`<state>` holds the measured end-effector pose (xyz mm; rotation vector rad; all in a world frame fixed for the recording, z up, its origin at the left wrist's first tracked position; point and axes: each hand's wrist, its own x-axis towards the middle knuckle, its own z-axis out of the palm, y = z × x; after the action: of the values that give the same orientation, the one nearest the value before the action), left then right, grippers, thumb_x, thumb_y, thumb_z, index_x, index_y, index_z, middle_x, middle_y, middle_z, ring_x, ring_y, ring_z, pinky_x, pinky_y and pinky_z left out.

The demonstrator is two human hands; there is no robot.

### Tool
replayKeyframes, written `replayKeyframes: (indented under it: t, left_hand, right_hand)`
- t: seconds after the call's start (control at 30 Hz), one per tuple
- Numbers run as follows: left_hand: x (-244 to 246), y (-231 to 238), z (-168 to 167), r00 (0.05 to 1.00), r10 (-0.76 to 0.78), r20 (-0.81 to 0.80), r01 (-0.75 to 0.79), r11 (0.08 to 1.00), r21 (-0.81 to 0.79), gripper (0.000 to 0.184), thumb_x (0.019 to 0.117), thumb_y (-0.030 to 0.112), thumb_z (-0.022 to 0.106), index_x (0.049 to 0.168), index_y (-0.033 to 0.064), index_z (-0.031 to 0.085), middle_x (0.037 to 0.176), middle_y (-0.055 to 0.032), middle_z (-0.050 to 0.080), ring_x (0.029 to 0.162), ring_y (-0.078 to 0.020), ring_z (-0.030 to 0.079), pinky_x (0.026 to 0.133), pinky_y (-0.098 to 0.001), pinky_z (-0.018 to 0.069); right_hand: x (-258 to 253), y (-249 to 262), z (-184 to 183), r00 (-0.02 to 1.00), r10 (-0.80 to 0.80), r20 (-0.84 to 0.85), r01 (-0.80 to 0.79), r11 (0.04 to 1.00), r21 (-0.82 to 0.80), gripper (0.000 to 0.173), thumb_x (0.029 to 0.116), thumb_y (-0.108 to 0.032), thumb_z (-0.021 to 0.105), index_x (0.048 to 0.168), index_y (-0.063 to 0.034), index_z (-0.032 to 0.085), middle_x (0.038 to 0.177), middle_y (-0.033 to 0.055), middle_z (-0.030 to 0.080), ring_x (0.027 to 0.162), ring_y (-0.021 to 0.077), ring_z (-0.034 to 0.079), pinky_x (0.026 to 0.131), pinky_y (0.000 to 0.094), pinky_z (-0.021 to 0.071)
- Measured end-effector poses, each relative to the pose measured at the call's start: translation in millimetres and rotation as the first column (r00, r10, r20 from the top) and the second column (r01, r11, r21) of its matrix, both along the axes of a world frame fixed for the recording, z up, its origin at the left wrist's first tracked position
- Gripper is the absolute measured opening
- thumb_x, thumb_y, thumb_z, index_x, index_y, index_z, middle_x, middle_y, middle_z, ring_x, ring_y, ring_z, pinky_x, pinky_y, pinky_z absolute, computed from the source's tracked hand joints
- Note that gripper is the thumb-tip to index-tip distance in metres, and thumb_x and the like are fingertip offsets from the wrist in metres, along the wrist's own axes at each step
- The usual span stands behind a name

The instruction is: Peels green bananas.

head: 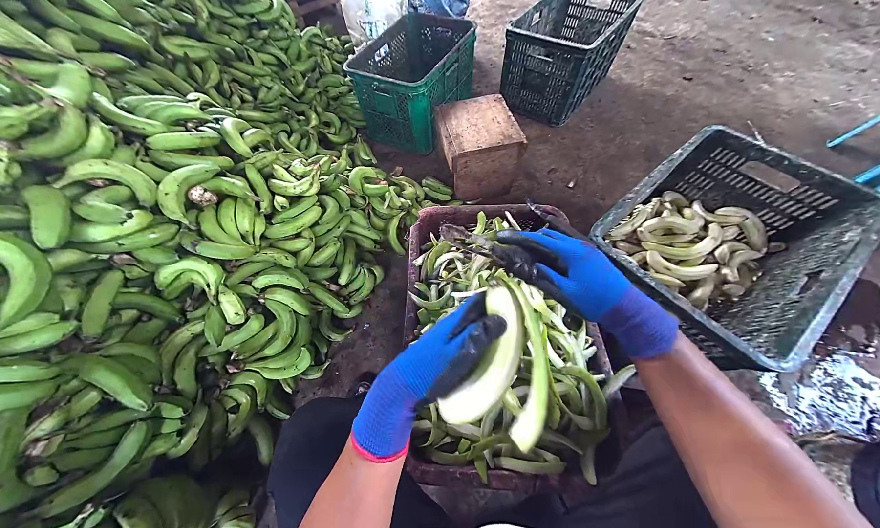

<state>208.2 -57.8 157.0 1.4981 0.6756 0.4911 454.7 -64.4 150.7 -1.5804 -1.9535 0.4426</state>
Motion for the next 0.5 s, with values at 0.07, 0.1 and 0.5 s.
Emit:
replayKeyframes:
  t: [0.07, 0.1, 0.5]
  left_hand:
    - [6, 3, -5, 0.999, 0.038, -0.039, -0.040, 0.998, -0.046, 0.051, 0.1043, 0.027, 0.042, 0.148, -0.0009, 0.041, 0.122, -0.0086, 0.063, 0.101, -0.0031, 0.062, 0.090, -0.0232, 0.0531]
    - [7, 7, -11, 0.990, 0.138, -0.024, -0.140, 0.988, -0.069, 0.049, 0.1053, 0.026, 0.040, 0.147, 0.0007, 0.043, 0.123, -0.0098, 0.063, 0.102, -0.0063, 0.062, 0.090, -0.0262, 0.0525]
    - [14, 34, -32, 0.447, 0.795, 0.411, -0.401, 0.588, -0.702, 0.038, 0.1099, 0.040, 0.034, 0.111, 0.0132, 0.061, 0.087, -0.0046, 0.068, 0.076, -0.0138, 0.069, 0.064, -0.0304, 0.0594]
  right_hand:
    - [-6, -2, -5, 1.000, -0.018, -0.022, 0.018, 1.000, -0.024, 0.042, 0.1012, -0.027, 0.056, 0.142, -0.0175, 0.061, 0.128, 0.0123, 0.067, 0.112, 0.0307, 0.066, 0.093, 0.0600, 0.0516]
    - [-11, -5, -9, 0.999, -0.035, -0.033, 0.035, 0.999, -0.003, 0.044, 0.1011, -0.030, 0.054, 0.143, -0.0160, 0.061, 0.128, 0.0136, 0.067, 0.112, 0.0314, 0.066, 0.092, 0.0598, 0.0519]
    - [-47, -29, -30, 0.993, 0.045, 0.111, -0.068, 0.976, 0.208, 0.054, 0.0911, -0.049, 0.061, 0.134, -0.0171, 0.069, 0.109, 0.0172, 0.071, 0.096, 0.0357, 0.070, 0.078, 0.0560, 0.0555]
